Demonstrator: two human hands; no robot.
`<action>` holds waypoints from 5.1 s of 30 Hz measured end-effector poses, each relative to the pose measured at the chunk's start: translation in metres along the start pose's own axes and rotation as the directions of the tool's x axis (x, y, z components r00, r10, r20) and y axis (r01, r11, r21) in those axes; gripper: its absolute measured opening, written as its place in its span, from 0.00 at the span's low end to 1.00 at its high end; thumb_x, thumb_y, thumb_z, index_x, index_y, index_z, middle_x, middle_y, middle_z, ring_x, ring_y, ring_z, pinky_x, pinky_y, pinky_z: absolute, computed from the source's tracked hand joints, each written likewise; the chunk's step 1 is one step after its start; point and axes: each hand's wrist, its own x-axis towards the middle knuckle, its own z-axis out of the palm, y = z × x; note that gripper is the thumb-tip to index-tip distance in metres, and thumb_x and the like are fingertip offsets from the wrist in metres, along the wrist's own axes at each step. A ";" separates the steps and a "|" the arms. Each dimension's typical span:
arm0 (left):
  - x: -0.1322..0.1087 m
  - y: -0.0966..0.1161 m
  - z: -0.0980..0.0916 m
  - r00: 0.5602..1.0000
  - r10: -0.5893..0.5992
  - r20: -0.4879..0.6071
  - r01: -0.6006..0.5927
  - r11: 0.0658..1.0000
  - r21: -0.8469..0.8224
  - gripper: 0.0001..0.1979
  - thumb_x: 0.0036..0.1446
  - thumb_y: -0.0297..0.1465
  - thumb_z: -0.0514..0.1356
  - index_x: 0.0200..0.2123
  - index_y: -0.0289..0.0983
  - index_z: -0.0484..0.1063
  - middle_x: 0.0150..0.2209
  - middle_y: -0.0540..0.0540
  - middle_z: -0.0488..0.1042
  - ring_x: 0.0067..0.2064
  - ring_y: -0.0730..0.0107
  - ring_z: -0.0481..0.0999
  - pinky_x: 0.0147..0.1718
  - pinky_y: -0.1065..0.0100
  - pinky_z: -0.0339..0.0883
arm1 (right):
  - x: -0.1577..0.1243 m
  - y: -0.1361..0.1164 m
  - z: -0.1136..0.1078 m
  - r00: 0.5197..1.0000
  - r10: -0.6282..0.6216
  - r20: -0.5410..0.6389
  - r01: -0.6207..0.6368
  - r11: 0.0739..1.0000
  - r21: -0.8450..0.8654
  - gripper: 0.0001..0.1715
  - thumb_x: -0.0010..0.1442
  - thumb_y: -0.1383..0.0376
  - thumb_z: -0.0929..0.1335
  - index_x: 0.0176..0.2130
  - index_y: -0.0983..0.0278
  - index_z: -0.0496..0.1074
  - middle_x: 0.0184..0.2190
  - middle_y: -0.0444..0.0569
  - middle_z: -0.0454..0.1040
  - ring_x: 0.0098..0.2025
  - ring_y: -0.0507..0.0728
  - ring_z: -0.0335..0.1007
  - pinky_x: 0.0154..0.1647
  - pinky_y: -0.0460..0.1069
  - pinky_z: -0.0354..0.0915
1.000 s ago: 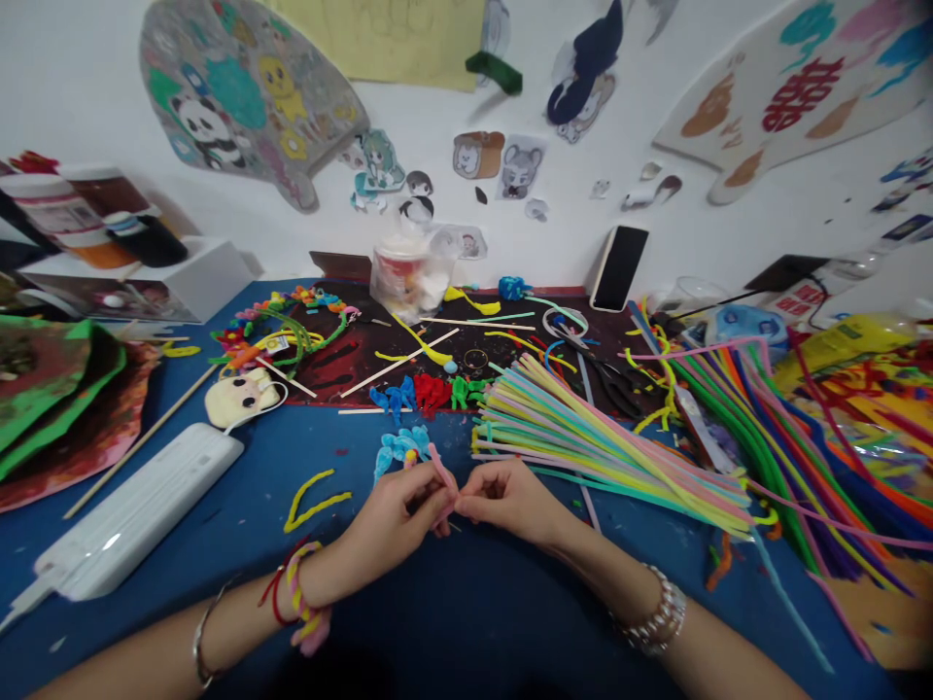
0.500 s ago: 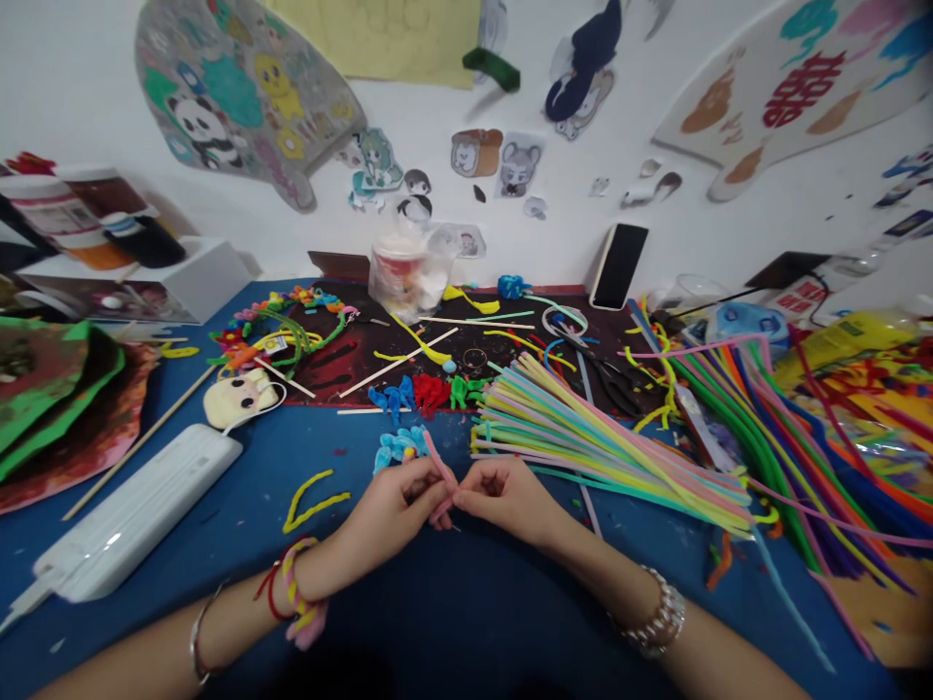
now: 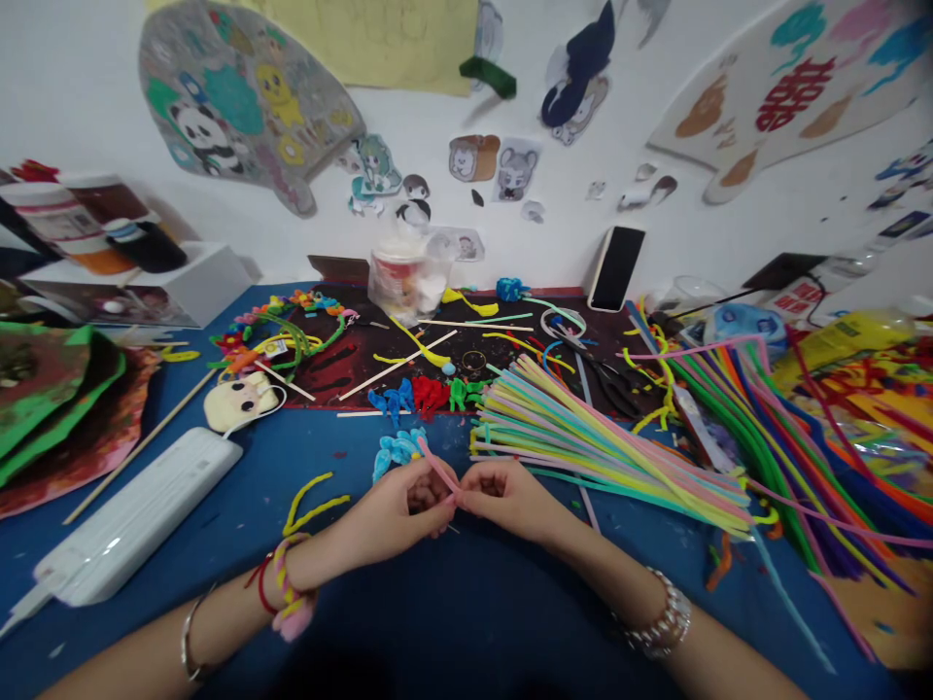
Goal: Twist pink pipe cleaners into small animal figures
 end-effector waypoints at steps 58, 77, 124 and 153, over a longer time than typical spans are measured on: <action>0.008 0.005 -0.006 0.992 -0.130 0.004 0.127 0.960 -0.250 0.19 0.45 0.31 0.66 0.35 0.36 0.57 0.25 0.51 0.73 0.24 0.75 0.71 0.22 0.73 0.61 | -0.005 -0.003 -0.002 0.994 -0.047 0.102 0.057 0.993 -0.104 0.16 0.57 0.56 0.65 0.30 0.68 0.67 0.20 0.38 0.56 0.21 0.46 0.47 0.21 0.44 0.45; 0.005 0.000 -0.003 0.990 0.017 -0.139 -0.026 0.998 -0.062 0.14 0.47 0.30 0.65 0.32 0.37 0.61 0.29 0.51 0.73 0.32 0.72 0.74 0.33 0.69 0.66 | -0.004 -0.003 -0.002 0.996 -0.031 0.087 0.037 0.996 -0.076 0.21 0.53 0.50 0.66 0.28 0.67 0.67 0.19 0.38 0.58 0.21 0.46 0.49 0.20 0.44 0.44; 0.005 -0.005 -0.003 0.987 -0.157 0.024 0.155 0.985 0.069 0.11 0.54 0.37 0.57 0.32 0.36 0.61 0.24 0.53 0.68 0.20 0.80 0.64 0.16 0.77 0.53 | -0.003 0.000 -0.005 0.998 -0.010 0.057 0.022 0.977 -0.212 0.16 0.55 0.58 0.65 0.26 0.68 0.69 0.18 0.39 0.58 0.20 0.47 0.48 0.20 0.44 0.45; 0.003 -0.009 -0.007 0.979 -0.190 0.077 0.180 0.976 0.119 0.13 0.56 0.39 0.54 0.32 0.34 0.68 0.19 0.54 0.67 0.15 0.79 0.67 0.12 0.79 0.61 | -0.006 0.001 0.001 0.995 -0.095 0.009 0.095 0.981 -0.167 0.10 0.56 0.64 0.65 0.28 0.67 0.73 0.23 0.45 0.72 0.25 0.49 0.65 0.27 0.43 0.59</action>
